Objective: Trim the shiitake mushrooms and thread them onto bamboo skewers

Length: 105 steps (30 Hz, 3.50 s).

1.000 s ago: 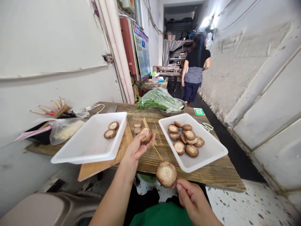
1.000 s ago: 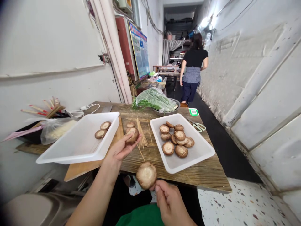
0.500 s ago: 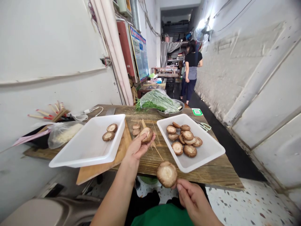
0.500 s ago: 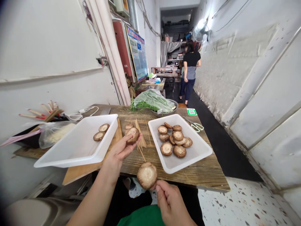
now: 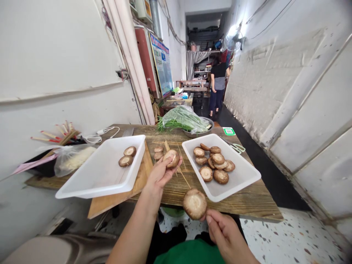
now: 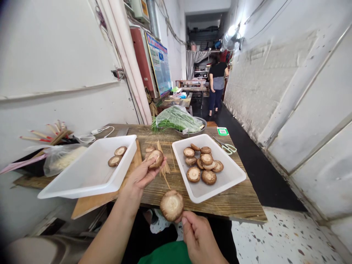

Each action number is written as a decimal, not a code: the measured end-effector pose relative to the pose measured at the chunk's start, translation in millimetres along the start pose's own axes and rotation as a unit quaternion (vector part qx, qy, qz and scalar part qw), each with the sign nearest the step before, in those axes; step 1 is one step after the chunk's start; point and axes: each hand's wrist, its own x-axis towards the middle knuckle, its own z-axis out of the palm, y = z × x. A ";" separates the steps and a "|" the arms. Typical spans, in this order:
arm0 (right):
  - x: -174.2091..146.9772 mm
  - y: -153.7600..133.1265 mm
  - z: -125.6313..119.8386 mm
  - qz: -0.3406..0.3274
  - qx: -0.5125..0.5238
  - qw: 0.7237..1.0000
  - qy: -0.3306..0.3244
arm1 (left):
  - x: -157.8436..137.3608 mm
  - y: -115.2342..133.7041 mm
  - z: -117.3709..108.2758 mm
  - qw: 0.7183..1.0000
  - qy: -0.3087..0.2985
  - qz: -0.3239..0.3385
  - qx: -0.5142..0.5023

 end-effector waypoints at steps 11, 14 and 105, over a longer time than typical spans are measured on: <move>-0.8 5.3 2.9 0.009 0.013 1.000 0.007 | 0.0 -8.7 0.7 0.999 -0.028 0.034 0.023; 0.4 5.1 2.4 0.001 0.006 1.000 0.004 | 0.3 -9.5 1.5 0.998 -0.026 0.036 0.032; 13.2 4.3 16.2 0.004 0.016 0.997 0.072 | -21.3 -18.0 19.9 0.991 -0.071 0.050 0.099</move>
